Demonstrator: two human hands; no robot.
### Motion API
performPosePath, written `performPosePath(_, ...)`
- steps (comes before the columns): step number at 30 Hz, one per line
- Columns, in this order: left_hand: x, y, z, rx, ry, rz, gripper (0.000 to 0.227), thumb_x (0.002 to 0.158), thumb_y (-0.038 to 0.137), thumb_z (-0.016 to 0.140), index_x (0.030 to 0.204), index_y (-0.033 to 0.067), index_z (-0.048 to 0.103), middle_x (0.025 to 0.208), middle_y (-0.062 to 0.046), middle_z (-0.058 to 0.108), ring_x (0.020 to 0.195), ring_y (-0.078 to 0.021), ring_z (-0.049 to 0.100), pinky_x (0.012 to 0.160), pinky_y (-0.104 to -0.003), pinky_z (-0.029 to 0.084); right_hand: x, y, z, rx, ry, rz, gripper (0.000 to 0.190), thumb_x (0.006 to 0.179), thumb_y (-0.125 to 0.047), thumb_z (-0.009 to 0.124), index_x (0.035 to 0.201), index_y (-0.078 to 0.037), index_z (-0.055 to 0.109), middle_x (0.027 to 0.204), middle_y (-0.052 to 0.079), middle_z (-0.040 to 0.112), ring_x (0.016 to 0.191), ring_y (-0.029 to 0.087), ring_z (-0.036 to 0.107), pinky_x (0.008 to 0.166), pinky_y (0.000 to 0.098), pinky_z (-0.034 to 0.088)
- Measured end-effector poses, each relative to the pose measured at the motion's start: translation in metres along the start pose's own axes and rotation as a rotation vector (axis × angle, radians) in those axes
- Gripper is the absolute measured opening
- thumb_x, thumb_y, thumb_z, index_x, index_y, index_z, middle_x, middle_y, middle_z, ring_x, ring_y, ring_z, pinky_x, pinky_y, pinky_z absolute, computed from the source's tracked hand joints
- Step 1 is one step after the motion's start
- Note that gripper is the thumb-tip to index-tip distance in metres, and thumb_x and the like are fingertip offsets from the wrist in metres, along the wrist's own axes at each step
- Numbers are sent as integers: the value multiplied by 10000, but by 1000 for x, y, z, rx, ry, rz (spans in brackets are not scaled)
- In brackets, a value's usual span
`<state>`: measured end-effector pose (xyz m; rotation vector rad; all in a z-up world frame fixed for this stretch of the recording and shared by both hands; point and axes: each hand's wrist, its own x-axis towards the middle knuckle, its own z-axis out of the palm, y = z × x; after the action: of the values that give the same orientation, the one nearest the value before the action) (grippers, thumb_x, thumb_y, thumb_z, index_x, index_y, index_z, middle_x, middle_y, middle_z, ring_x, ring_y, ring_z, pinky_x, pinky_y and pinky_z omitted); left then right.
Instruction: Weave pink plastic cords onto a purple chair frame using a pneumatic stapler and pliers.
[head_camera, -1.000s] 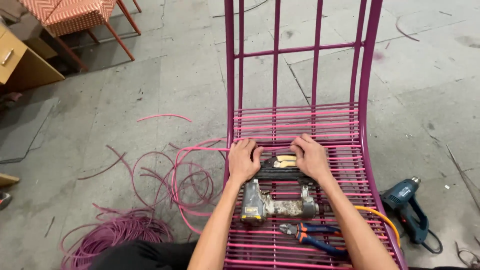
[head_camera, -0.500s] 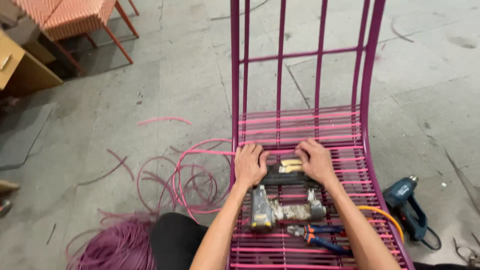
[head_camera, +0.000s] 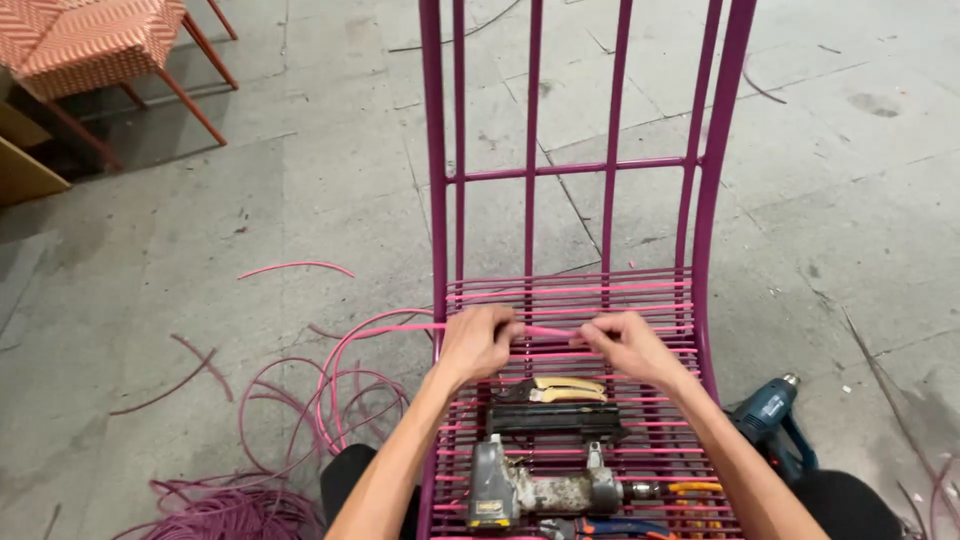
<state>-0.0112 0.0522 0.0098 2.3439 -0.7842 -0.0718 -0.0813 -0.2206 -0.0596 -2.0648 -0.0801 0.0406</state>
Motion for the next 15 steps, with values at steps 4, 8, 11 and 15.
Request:
performPosePath(4, 25, 27, 0, 33, 47, 188, 194, 882, 247, 678, 826, 64, 705, 837, -162, 714, 806, -411, 680, 646, -537, 497, -1, -11, -31, 116, -38, 260, 276, 970, -244, 689, 998, -6, 827, 737, 38, 676, 695, 116, 551, 632, 334, 458)
performPosePath(8, 38, 43, 12, 69, 21, 225, 162, 910, 217, 650, 885, 64, 699, 880, -172, 730, 830, -419, 684, 677, -550, 502, -16, 5, -40, 13, 93, 76, 185, 931, -160, 694, 937, -2, 789, 777, 38, 707, 733, 133, 628, 658, 332, 511)
performPosePath(11, 54, 46, 19, 64, -7, 128, 174, 941, 214, 631, 876, 66, 695, 904, -155, 749, 823, -410, 694, 685, -538, 511, -10, -8, -46, -197, 266, -110, 150, 948, -110, 652, 914, -4, 753, 784, 108, 672, 736, 181, 644, 661, 360, 517)
performPosePath(15, 68, 58, 20, -43, 84, 306, 136, 926, 184, 617, 934, 77, 701, 894, -152, 740, 799, -409, 688, 651, -522, 516, -3, 4, -43, -271, 374, -147, 116, 968, -81, 613, 927, -2, 687, 827, 122, 701, 779, 179, 705, 682, 344, 550)
